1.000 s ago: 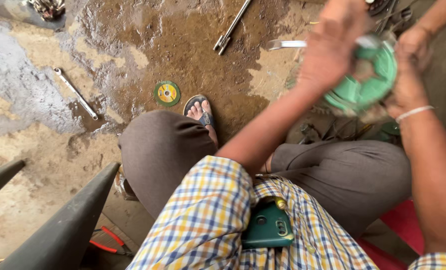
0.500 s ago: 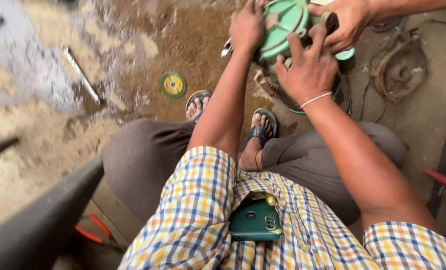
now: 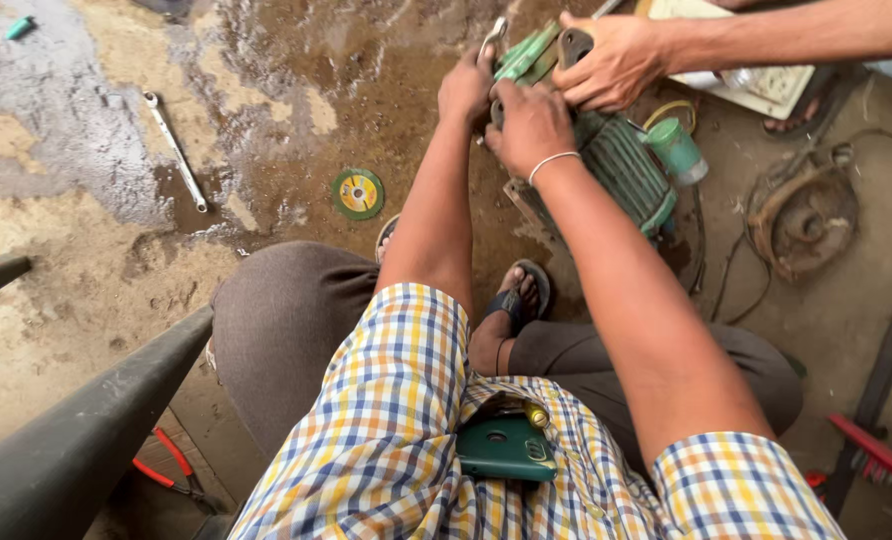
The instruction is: The person sits on the ground repairing a green electric water pump. They hold the pump steady, use a spanner on its fasteners, tap parts with a hammer, and pour water from a plastic bottle over the pump while another person assists nearby.
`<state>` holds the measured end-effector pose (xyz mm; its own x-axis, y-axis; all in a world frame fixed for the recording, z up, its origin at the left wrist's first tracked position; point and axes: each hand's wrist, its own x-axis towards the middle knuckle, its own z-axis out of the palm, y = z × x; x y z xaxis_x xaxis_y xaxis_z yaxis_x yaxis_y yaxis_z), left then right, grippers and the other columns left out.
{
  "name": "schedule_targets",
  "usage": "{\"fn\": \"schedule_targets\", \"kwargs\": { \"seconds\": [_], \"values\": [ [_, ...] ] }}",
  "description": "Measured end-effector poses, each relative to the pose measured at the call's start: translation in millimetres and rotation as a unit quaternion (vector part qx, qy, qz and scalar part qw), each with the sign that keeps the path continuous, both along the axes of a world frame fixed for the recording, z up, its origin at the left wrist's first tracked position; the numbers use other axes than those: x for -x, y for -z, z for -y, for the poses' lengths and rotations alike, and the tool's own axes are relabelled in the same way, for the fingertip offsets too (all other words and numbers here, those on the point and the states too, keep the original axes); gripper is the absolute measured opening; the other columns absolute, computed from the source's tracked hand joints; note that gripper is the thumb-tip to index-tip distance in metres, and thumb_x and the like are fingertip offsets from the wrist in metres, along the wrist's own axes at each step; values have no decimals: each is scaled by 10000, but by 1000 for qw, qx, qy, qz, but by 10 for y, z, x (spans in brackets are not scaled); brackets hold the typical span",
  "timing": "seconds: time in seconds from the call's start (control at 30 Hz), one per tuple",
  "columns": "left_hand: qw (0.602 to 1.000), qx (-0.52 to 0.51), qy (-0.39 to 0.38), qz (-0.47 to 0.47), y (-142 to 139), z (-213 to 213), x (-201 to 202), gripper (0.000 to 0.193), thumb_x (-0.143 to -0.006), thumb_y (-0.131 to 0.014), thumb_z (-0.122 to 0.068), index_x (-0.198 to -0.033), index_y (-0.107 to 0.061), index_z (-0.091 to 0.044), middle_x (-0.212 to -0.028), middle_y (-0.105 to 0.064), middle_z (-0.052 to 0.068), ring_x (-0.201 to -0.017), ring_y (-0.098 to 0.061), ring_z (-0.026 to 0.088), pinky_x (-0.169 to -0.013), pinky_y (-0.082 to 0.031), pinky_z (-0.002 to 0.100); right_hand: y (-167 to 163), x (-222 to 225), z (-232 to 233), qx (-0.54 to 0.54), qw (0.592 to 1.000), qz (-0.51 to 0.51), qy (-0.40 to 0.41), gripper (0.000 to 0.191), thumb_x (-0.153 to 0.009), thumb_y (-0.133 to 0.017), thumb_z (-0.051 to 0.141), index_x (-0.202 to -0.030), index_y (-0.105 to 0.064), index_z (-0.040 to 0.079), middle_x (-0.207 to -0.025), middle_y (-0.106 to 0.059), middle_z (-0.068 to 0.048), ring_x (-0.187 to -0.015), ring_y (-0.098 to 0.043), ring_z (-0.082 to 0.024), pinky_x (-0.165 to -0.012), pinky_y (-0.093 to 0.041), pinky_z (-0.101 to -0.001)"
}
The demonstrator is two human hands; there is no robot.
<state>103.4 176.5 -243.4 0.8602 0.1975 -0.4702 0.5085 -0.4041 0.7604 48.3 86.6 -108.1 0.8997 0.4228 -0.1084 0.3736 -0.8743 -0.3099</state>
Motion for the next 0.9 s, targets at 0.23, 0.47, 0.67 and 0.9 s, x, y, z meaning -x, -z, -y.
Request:
{"fn": "schedule_targets", "kwargs": {
  "seconds": [0.23, 0.47, 0.67, 0.9],
  "values": [
    [997, -23, 15, -68, 214, -101, 338, 503, -1020, -354, -566, -1341, -615, -279, -1195, -726, 189, -1137, -659, 423, -964, -511, 522, 104, 169, 42, 14, 998, -31, -53, 447, -811, -803, 242, -1165, -583, 81, -1064, -661, -165, -1080, -587, -380, -979, -415, -516],
    [989, -71, 97, -88, 303, -259, 216, 345, -991, -555, -447, -1222, -706, -239, -1177, -728, 185, -1120, -682, 395, -970, -540, 486, 230, 519, 197, 20, 996, -12, -82, 510, -757, -814, 302, -1170, -594, 99, -1051, -646, -140, -1110, -577, -351, -980, -414, -506],
    [965, -168, 202, -25, 172, 8, -350, 262, -881, -637, -274, -1110, -758, -233, -1108, -745, 121, -1035, -713, 331, -881, -578, 454, 429, 680, 154, 52, 994, 65, -73, 375, -796, -753, 336, -1070, -634, 109, -988, -619, -117, -1015, -571, -306, -893, -424, -482],
    [870, -244, 429, 0, 137, 637, -833, 343, -840, -751, -390, -1060, -758, -127, -1151, -730, 108, -1069, -706, 296, -868, -584, 417, 509, 839, 71, 3, 999, 14, -38, 165, -727, -665, 204, -863, -690, 113, -968, -626, -91, -962, -566, -301, -807, -451, -451]
  ]
}}
